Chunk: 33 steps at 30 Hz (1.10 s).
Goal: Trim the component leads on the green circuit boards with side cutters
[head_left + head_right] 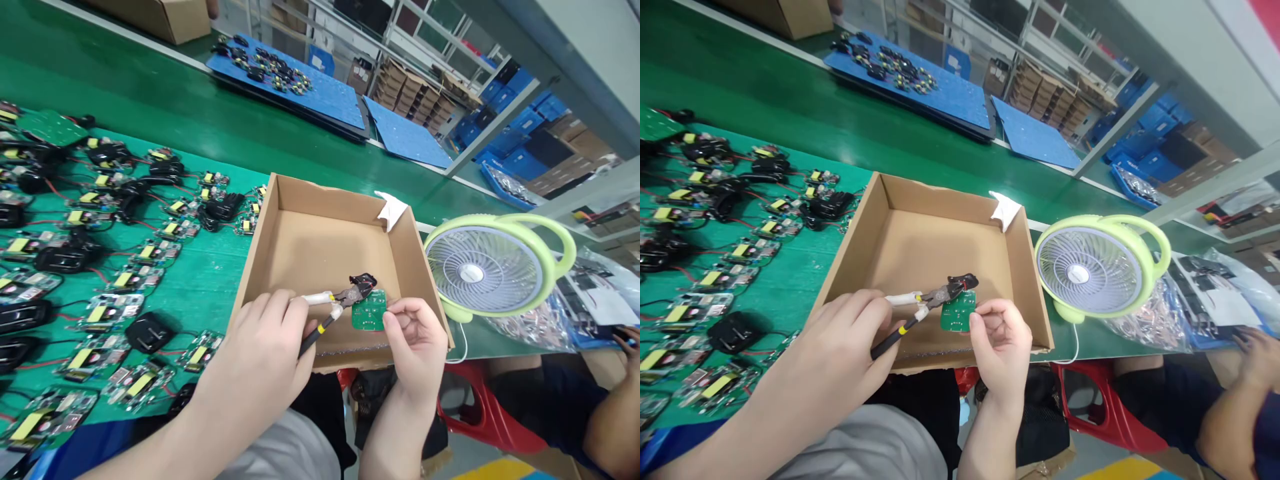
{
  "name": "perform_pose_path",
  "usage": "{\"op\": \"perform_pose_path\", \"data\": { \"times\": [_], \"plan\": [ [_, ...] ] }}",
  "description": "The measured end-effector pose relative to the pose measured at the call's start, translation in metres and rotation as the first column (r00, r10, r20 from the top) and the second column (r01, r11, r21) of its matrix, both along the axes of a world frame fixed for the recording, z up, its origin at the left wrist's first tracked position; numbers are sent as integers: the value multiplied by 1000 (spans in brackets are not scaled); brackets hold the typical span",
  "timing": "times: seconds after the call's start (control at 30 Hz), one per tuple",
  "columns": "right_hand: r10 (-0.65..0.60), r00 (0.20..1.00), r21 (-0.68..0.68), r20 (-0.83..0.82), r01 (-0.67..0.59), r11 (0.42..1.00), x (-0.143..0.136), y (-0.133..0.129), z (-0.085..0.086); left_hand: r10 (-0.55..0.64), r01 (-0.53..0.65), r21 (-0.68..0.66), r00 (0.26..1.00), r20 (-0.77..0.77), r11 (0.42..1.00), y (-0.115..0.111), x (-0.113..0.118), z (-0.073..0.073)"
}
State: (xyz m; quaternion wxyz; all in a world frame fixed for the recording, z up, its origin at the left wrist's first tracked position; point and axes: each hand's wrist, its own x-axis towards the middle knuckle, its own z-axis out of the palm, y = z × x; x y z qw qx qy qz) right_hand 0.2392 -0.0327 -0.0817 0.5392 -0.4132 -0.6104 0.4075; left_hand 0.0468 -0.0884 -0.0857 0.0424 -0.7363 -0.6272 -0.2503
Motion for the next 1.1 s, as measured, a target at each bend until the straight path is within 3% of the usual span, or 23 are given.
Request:
{"op": "perform_pose_path", "data": {
  "times": [0.5,0.9,1.1],
  "plan": [
    [40,992,44,121,-46,998,9,-1,-5,-21,21,-16,999,-37,1000,0,0,2],
    [36,992,50,122,-42,998,7,-1,-2,-24,23,-21,1000,-20,1000,-1,1,4],
    [-47,997,-6,57,48,999,2,1,-2,26,-27,26,999,20,999,2,-1,6]
  ]
}}
